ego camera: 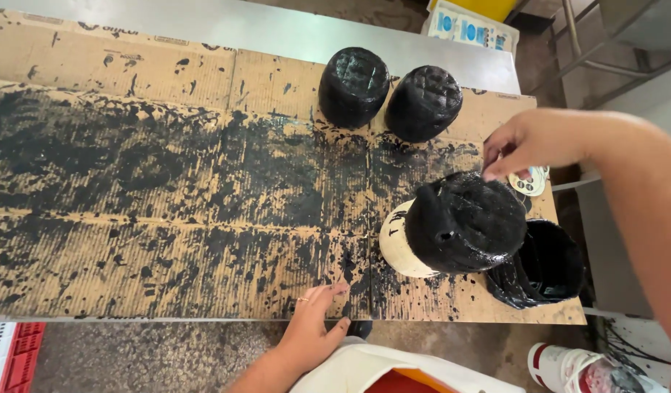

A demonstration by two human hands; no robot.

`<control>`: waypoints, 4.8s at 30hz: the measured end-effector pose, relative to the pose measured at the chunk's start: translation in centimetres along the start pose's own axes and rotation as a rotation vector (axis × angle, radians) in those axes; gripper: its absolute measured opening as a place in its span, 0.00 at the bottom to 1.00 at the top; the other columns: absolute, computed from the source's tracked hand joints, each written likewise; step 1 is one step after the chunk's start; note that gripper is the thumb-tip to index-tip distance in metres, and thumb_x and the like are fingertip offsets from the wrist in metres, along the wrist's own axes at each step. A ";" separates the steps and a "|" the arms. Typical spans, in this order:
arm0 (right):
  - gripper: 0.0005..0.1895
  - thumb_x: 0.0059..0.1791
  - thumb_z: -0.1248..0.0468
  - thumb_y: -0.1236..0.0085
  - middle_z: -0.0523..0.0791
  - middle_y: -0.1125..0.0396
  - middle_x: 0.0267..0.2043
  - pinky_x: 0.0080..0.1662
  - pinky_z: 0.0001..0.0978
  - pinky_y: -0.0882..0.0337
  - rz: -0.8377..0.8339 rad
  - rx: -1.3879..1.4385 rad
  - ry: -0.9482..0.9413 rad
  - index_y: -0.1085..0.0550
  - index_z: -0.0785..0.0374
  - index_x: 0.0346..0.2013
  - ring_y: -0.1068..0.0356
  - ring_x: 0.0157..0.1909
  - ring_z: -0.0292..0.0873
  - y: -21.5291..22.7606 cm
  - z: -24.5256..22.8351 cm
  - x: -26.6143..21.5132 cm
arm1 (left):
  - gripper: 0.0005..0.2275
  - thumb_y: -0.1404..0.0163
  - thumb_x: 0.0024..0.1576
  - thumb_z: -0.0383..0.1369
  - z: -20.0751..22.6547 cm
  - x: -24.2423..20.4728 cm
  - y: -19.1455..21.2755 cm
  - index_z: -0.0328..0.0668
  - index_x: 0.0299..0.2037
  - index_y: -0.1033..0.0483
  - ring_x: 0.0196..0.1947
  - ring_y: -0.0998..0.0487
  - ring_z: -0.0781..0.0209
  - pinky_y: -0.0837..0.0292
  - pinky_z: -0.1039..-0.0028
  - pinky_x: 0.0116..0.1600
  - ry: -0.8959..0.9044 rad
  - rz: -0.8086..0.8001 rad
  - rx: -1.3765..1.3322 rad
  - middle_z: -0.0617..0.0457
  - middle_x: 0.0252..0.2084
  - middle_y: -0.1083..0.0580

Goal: Applying black wax to cheese wheels using a brush on a workbench

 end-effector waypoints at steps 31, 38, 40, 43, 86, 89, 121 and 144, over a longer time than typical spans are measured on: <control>0.19 0.47 0.47 0.39 0.40 0.21 0.40 0.46 0.30 0.28 0.213 0.233 -0.053 0.17 0.46 0.50 0.31 0.32 0.40 -3.4 5.7 0.5 | 0.25 0.50 0.58 0.36 -0.5 1.2 0.7 0.56 0.68 0.35 0.69 0.39 0.57 0.42 0.55 0.68 0.094 -0.009 -0.020 0.57 0.68 0.34; 0.17 0.43 0.44 0.37 0.30 0.20 0.42 0.47 0.26 0.28 0.522 0.152 0.085 0.17 0.40 0.44 0.24 0.39 0.35 -9.9 13.1 0.5 | 0.24 0.50 0.59 0.38 -0.4 2.0 0.5 0.58 0.68 0.36 0.65 0.37 0.57 0.34 0.63 0.55 0.056 -0.085 0.028 0.57 0.69 0.36; 0.17 0.44 0.44 0.37 0.31 0.20 0.39 0.44 0.25 0.29 0.533 0.166 0.012 0.17 0.42 0.44 0.27 0.32 0.36 -11.2 16.3 -0.9 | 0.24 0.50 0.59 0.37 -0.9 1.9 0.6 0.57 0.67 0.35 0.68 0.38 0.57 0.37 0.60 0.64 0.042 -0.073 0.030 0.57 0.68 0.35; 0.13 0.46 0.48 0.36 0.33 0.18 0.32 0.40 0.26 0.32 0.506 0.292 -0.125 0.15 0.47 0.39 0.31 0.29 0.34 -12.2 17.9 -3.5 | 0.24 0.50 0.59 0.34 -1.3 1.7 1.1 0.55 0.67 0.35 0.70 0.40 0.56 0.45 0.54 0.70 -0.035 -0.042 0.016 0.57 0.67 0.34; 0.16 0.56 0.51 0.50 0.46 0.24 0.40 0.43 0.40 0.32 0.699 0.820 -0.336 0.22 0.49 0.54 0.27 0.40 0.46 -15.2 9.2 -4.6 | 0.27 0.54 0.58 0.51 -4.1 2.0 1.4 0.60 0.68 0.35 0.67 0.34 0.59 0.28 0.66 0.48 -0.104 -0.091 0.152 0.57 0.62 0.29; 0.13 0.56 0.53 0.48 0.43 0.26 0.32 0.41 0.33 0.35 0.633 0.962 -0.254 0.19 0.48 0.50 0.29 0.36 0.39 -14.6 9.4 -2.5 | 0.25 0.53 0.59 0.47 -3.4 2.7 0.0 0.61 0.68 0.36 0.65 0.34 0.57 0.30 0.67 0.44 -0.117 -0.123 0.190 0.56 0.62 0.29; 0.15 0.52 0.61 0.49 0.42 0.34 0.22 0.26 0.24 0.41 0.612 1.735 0.080 0.21 0.57 0.51 0.40 0.21 0.33 -33.9 14.0 3.4 | 0.24 0.52 0.58 0.43 1.1 3.4 -7.4 0.56 0.66 0.32 0.33 0.27 0.64 0.39 0.71 0.27 0.190 -0.027 0.381 0.54 0.61 0.27; 0.16 0.52 0.63 0.45 0.43 0.24 0.33 0.32 0.28 0.35 0.365 1.571 0.084 0.19 0.54 0.54 0.35 0.28 0.38 -41.8 16.0 1.4 | 0.23 0.51 0.58 0.40 -2.1 2.9 -10.5 0.53 0.66 0.33 0.67 0.30 0.55 0.31 0.60 0.65 0.356 0.064 0.176 0.53 0.68 0.32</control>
Point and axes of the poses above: each hand's wrist, its own x-axis towards the middle knuckle, its own y-axis out of the back of the hand, z = x × y, the point moved 6 cm from there along x, towards the middle knuckle
